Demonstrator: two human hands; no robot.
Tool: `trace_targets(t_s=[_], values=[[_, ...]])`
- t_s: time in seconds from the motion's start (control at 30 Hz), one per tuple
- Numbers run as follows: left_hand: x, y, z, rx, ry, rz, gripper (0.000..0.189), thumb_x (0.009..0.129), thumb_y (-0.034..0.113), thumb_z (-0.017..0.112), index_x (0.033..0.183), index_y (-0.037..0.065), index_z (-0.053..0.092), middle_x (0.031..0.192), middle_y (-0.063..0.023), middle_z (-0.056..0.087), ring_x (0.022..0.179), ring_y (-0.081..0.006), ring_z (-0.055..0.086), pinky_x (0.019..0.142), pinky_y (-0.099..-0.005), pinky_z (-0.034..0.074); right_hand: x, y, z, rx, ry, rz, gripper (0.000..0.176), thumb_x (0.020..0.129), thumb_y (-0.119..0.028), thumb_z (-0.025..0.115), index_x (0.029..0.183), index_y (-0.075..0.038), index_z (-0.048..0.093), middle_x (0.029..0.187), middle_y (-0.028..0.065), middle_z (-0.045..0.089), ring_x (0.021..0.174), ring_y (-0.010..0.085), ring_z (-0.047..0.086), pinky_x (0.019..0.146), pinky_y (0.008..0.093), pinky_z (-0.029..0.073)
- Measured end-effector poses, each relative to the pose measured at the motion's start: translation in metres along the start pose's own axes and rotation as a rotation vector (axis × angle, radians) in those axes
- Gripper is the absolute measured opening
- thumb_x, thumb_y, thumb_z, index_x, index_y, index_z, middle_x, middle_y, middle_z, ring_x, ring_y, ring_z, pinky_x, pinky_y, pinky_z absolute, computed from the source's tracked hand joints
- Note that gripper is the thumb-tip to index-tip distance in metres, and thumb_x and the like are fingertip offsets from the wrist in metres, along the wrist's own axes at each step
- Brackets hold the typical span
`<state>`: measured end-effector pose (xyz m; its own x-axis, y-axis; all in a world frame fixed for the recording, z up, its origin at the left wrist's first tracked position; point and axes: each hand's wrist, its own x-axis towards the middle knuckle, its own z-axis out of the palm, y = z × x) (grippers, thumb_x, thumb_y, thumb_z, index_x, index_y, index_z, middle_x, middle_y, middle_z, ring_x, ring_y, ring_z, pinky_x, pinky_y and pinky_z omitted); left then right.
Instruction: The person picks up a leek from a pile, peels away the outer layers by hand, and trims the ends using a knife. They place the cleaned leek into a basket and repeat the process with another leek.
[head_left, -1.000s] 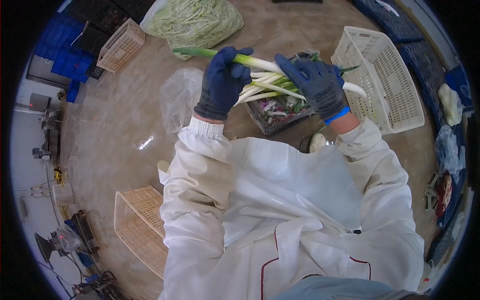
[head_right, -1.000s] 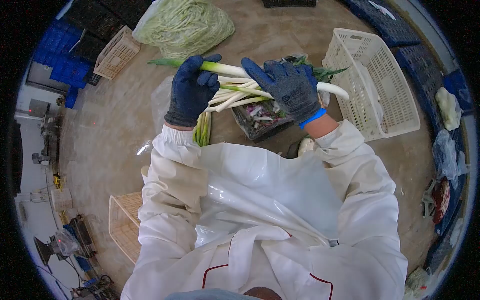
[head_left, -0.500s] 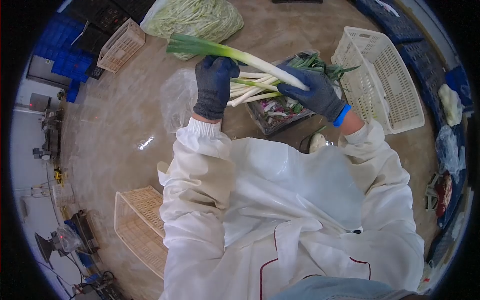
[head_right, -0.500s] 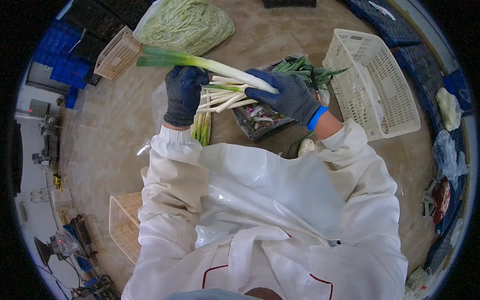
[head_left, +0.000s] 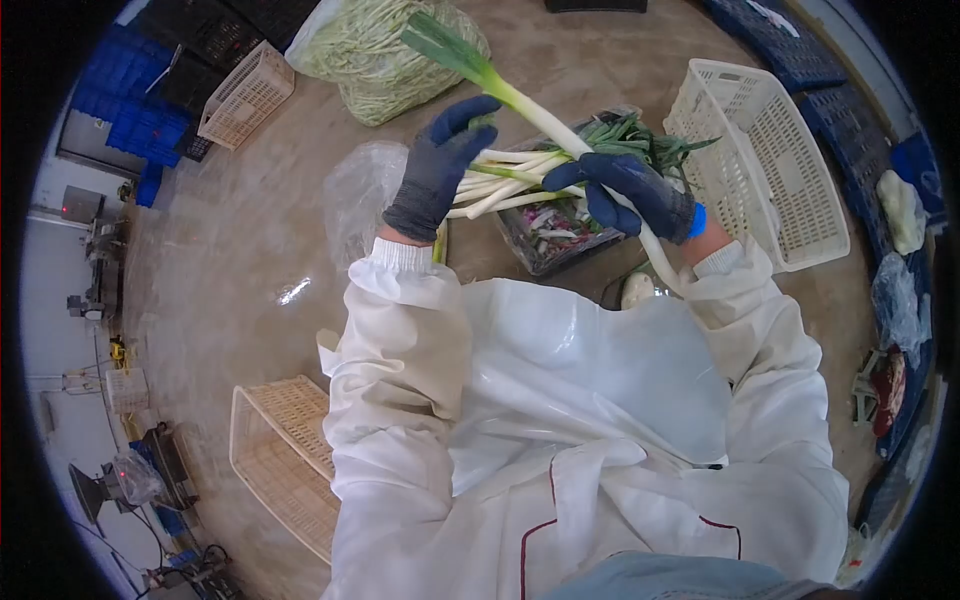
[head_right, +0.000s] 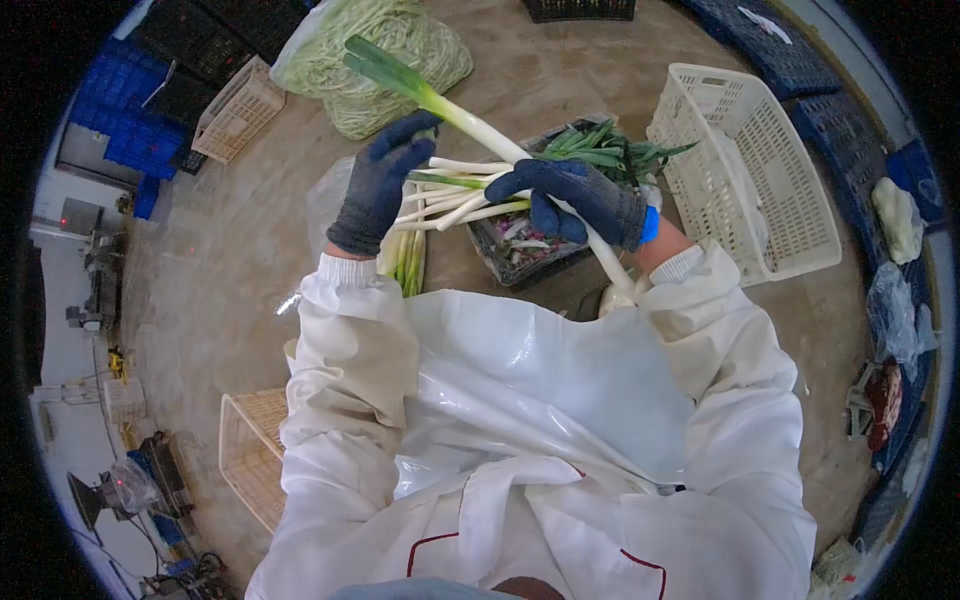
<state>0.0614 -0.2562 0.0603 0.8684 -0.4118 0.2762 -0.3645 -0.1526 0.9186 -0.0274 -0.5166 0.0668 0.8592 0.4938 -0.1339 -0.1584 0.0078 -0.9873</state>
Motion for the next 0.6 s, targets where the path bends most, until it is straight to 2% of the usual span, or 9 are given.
trace_targets(t_s=[0.07,0.17,0.2,0.3,0.37,0.4,0.5,0.57,0.6], values=[[0.000,0.009,0.001,-0.361,-0.035,-0.047,0.030,0.093,0.012,0.054,0.120,0.002,0.058,0.102,-0.0047,0.065,0.090,-0.0161,0.060,0.082,-0.0297,0.048,0.005,0.009,-0.003,-0.064,-0.052,-0.040,0.034,0.099,-0.030,0.043,0.117,-0.010,0.065,0.059,-0.0043,0.048,0.044,0.0035,0.039,0.040,0.0184,0.030],[0.008,0.006,0.004,-0.643,-0.188,-0.120,0.029,0.096,0.016,0.051,0.118,-0.002,0.058,0.090,-0.0054,0.065,0.083,-0.0130,0.059,0.075,-0.0277,0.048,0.007,0.010,0.002,0.049,-0.093,0.045,0.033,0.099,-0.030,0.047,0.119,-0.009,0.062,0.063,-0.0025,0.053,0.047,0.0039,0.044,0.042,0.0177,0.034],[0.005,0.013,0.013,-0.647,-0.153,-0.096,0.029,0.096,0.014,0.050,0.114,-0.007,0.059,0.082,-0.0056,0.063,0.073,-0.0099,0.058,0.066,-0.0262,0.048,0.011,0.015,0.005,0.030,0.000,-0.028,0.033,0.098,-0.029,0.048,0.120,-0.008,0.061,0.065,-0.0017,0.055,0.048,0.0043,0.046,0.043,0.0178,0.035],[0.001,0.017,0.018,0.389,-0.090,0.326,0.027,0.095,0.013,0.051,0.109,-0.007,0.060,0.083,-0.0068,0.063,0.069,-0.0102,0.058,0.061,-0.0254,0.048,0.022,0.032,0.012,-0.052,0.232,-0.178,0.034,0.096,-0.028,0.054,0.123,-0.006,0.058,0.069,0.0001,0.059,0.051,0.0053,0.050,0.044,0.0180,0.038],[0.000,0.019,0.026,-0.188,-0.011,-0.001,0.022,0.093,0.010,0.052,0.107,-0.004,0.062,0.084,-0.0063,0.064,0.069,-0.0108,0.059,0.062,-0.0257,0.049,0.024,0.034,0.011,-0.130,0.328,-0.185,0.036,0.095,-0.026,0.058,0.123,-0.004,0.057,0.071,0.0006,0.059,0.053,0.0057,0.052,0.044,0.0185,0.039],[0.000,0.020,0.028,-0.474,0.028,-0.167,0.021,0.092,0.009,0.052,0.106,-0.002,0.063,0.085,-0.0061,0.064,0.068,-0.0111,0.059,0.062,-0.0258,0.049,0.023,0.032,0.011,-0.085,0.272,-0.146,0.037,0.095,-0.027,0.056,0.123,-0.002,0.056,0.070,0.0004,0.058,0.052,0.0053,0.051,0.044,0.0184,0.038],[0.000,0.018,0.027,-0.161,0.163,-0.061,0.018,0.091,0.007,0.053,0.103,0.000,0.064,0.087,-0.0059,0.066,0.072,-0.0116,0.061,0.064,-0.0256,0.050,0.013,0.018,0.006,0.122,0.037,-0.045,0.041,0.096,-0.030,0.051,0.123,0.000,0.056,0.067,-0.0002,0.056,0.049,0.0043,0.047,0.043,0.0184,0.036],[0.003,0.010,0.018,-0.168,0.275,-0.001,0.017,0.090,0.006,0.054,0.102,0.000,0.065,0.089,-0.0060,0.066,0.073,-0.0118,0.061,0.065,-0.0252,0.050,0.007,0.009,0.001,0.352,-0.210,0.002,0.043,0.097,-0.031,0.047,0.123,0.001,0.056,0.066,-0.0007,0.054,0.047,0.0036,0.044,0.041,0.0184,0.035],[0.007,0.006,0.010,-0.171,0.329,0.030,0.017,0.090,0.006,0.054,0.101,0.000,0.065,0.090,-0.0060,0.066,0.073,-0.0119,0.061,0.065,-0.0250,0.050,0.006,0.007,0.000,0.316,-0.167,0.011,0.043,0.096,-0.031,0.046,0.123,0.001,0.056,0.066,-0.0007,0.054,0.047,0.0035,0.043,0.041,0.0183,0.034]])
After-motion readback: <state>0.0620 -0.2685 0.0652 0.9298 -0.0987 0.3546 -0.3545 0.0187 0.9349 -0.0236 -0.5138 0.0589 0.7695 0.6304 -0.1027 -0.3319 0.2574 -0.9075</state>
